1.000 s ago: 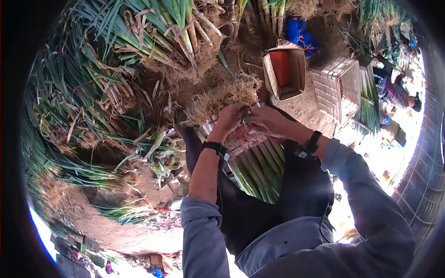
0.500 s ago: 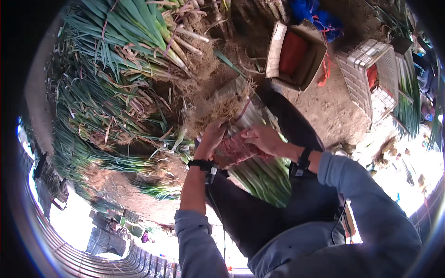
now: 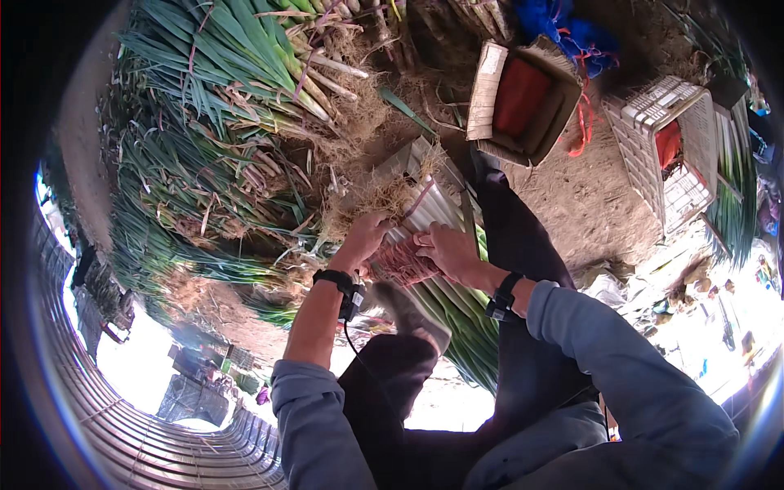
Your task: The person aligns a bundle of leeks by hand, trims the roots with a knife, and secures the bundle by wrapping and tying it with a plastic strap.
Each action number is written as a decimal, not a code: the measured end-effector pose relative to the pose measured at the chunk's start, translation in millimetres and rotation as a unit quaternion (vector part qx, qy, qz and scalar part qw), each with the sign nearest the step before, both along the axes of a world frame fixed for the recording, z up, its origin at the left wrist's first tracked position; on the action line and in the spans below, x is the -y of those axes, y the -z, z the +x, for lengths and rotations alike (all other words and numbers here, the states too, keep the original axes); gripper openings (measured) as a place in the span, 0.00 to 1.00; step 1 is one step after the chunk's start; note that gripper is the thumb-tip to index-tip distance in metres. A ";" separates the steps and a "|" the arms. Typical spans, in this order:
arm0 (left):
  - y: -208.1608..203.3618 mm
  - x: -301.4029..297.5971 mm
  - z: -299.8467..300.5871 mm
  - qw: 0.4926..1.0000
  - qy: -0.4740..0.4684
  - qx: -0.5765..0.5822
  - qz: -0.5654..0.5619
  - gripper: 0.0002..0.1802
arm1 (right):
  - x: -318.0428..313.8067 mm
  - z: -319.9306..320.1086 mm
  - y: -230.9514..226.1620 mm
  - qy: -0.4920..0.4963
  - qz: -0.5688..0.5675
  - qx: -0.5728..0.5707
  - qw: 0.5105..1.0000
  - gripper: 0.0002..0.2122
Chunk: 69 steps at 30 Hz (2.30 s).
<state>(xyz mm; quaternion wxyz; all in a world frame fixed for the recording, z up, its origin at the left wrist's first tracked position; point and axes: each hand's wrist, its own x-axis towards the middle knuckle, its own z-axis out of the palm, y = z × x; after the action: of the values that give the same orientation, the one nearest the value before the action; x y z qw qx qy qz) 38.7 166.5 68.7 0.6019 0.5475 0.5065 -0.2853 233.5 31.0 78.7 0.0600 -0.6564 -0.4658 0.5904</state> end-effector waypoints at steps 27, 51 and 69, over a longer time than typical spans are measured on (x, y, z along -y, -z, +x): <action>11.1 26.0 -32.3 0.956 -0.282 0.079 -0.031 0.14 | -36.0 -29.5 20.2 0.018 0.242 0.008 0.970 0.16; -76.9 -134.3 -53.1 0.962 0.250 -0.101 -0.041 0.09 | -54.7 -18.8 35.1 0.068 0.088 -0.020 0.994 0.12; -85.4 24.1 -137.6 0.890 -0.448 0.051 0.065 0.15 | -49.8 -0.6 42.6 0.339 0.008 -0.133 0.931 0.11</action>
<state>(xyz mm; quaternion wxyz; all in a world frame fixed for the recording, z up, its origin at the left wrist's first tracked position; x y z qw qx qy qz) -98.9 142.4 154.1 0.6539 0.3139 0.6840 0.0771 232.9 80.7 36.0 0.3228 -0.6899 -0.2081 0.6136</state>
